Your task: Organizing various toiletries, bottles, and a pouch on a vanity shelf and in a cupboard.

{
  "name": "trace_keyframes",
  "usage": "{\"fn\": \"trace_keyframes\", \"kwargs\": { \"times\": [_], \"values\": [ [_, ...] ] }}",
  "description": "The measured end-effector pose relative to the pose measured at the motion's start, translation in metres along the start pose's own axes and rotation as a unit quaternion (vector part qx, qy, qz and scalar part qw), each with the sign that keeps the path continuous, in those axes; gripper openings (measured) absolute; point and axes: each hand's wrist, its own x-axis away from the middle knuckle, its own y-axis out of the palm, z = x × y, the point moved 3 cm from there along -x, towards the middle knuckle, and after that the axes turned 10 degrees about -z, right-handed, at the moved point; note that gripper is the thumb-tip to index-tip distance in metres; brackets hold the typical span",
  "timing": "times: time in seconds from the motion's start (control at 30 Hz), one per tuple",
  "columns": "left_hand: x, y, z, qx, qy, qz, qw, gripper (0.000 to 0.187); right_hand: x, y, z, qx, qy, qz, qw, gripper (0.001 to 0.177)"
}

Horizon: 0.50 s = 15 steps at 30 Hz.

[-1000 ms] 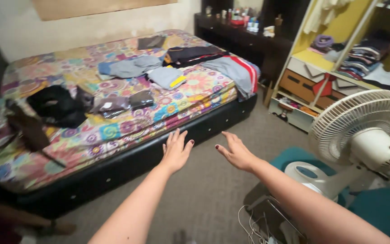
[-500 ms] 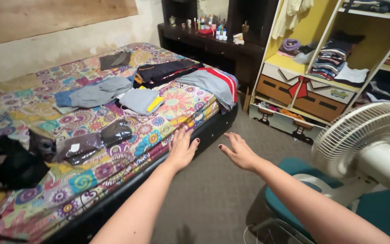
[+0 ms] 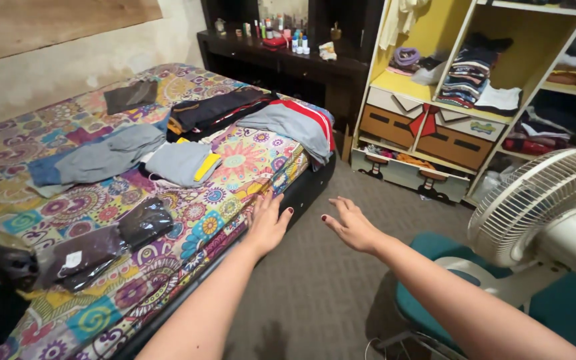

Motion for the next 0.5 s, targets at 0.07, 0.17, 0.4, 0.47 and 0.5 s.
{"fn": "trace_keyframes", "kwargs": {
  "times": [0.07,0.17,0.4,0.47,0.5],
  "values": [
    [-0.022,0.011,-0.011,0.001,0.009,0.0,1.0,0.061,-0.009,-0.007,0.006,0.002,0.005,-0.002,1.0,0.066],
    [-0.061,0.023,-0.022,0.007,0.036,0.008,0.999,0.061,-0.033,-0.018,0.026,0.006,0.006,0.004,1.0,0.066],
    [-0.162,0.033,-0.016,0.01,0.043,-0.007,0.999,0.062,-0.107,-0.055,0.088,0.013,0.01,0.024,1.0,0.067],
    [-0.188,0.025,-0.003,0.003,0.036,-0.016,0.999,0.062,-0.129,-0.066,0.104,0.014,0.008,0.029,0.999,0.067],
    [-0.201,0.023,0.005,-0.002,0.027,-0.024,0.999,0.062,-0.139,-0.072,0.113,0.016,0.005,0.031,0.999,0.066]
  ]
}}
